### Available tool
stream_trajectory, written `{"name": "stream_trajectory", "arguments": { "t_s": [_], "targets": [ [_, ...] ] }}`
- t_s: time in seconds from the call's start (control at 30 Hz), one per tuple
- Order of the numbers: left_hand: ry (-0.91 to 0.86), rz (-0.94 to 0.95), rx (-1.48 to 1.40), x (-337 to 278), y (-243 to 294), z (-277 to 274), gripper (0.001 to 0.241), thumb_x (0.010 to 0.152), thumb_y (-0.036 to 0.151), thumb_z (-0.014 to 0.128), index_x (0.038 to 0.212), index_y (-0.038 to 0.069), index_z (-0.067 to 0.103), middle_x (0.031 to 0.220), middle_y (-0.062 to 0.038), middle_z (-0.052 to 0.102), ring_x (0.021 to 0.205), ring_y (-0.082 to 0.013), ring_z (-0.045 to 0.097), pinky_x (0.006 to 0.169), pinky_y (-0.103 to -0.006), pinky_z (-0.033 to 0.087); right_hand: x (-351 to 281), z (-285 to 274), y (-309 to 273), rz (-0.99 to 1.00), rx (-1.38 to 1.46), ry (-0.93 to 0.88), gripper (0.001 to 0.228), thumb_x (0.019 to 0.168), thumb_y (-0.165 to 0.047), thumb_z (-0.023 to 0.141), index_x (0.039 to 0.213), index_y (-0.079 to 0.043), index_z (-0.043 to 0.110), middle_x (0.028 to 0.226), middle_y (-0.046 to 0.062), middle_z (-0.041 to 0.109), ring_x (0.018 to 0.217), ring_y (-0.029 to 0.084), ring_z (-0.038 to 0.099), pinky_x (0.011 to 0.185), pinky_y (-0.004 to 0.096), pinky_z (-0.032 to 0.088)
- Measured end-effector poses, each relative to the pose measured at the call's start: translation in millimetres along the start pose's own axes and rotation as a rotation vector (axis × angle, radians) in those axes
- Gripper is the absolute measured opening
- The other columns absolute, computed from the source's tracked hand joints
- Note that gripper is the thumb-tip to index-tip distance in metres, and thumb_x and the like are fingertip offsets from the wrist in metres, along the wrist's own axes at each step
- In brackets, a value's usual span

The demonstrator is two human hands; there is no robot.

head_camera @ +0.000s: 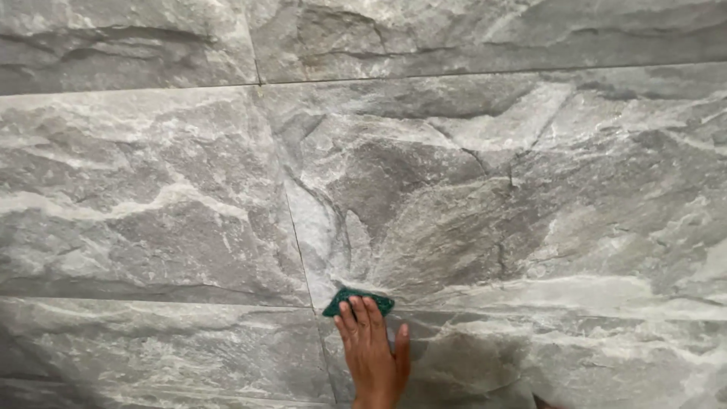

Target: Cleaning a stone-textured bathroom wall using a scouring pad and a small tool to scrape grout lines.

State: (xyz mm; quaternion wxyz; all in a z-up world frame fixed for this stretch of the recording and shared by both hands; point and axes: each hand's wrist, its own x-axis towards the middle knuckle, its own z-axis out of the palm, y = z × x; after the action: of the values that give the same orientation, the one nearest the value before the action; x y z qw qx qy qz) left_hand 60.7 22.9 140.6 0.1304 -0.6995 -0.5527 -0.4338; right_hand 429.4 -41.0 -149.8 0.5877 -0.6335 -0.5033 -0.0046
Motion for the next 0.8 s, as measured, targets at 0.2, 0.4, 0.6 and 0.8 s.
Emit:
{"name": "stream_trajectory", "arguments": {
  "t_s": [0.2,0.4,0.6,0.8],
  "targets": [
    [0.106,0.074,-0.204,-3,-5,7,0.083,0.104,0.043,0.049,0.162,-0.003,0.01,0.169,-0.025,0.006,0.156,-0.0467,0.0,0.123,-0.0594,0.002,103,-24,-425,0.005,-0.208,-0.182,0.024,0.091,-0.032,0.067,0.1,-0.012,0.076,0.081,0.011,0.078,0.071,0.024,0.077,0.064,0.037,0.06],
    [0.165,0.192,-0.053,-5,-25,15,0.082,0.106,0.047,0.044,0.163,0.001,0.008,0.172,-0.017,0.001,0.159,-0.0374,-0.005,0.126,-0.0539,-0.001,122,7,-454,-0.335,-0.284,-0.191,0.022,0.096,-0.033,0.062,0.09,-0.013,0.07,0.068,0.006,0.074,0.063,0.026,0.069,0.068,0.042,0.05],
    [0.239,0.239,-0.045,-2,-19,11,0.082,0.109,0.048,0.042,0.165,0.003,0.003,0.174,-0.015,-0.005,0.16,-0.0339,-0.009,0.128,-0.0527,-0.002,116,19,-437,-0.347,-0.24,-0.157,0.02,0.097,-0.028,0.06,0.091,-0.011,0.068,0.073,0.005,0.072,0.071,0.024,0.068,0.073,0.042,0.044],
    [0.233,0.235,-0.047,-2,-19,15,0.082,0.108,0.048,0.04,0.164,0.002,0.004,0.173,-0.015,-0.004,0.16,-0.0341,-0.009,0.128,-0.054,-0.003,116,16,-434,-0.387,-0.205,-0.121,0.02,0.096,-0.025,0.063,0.086,-0.009,0.07,0.068,0.007,0.069,0.058,0.025,0.061,0.068,0.039,0.04]
  ]
}}
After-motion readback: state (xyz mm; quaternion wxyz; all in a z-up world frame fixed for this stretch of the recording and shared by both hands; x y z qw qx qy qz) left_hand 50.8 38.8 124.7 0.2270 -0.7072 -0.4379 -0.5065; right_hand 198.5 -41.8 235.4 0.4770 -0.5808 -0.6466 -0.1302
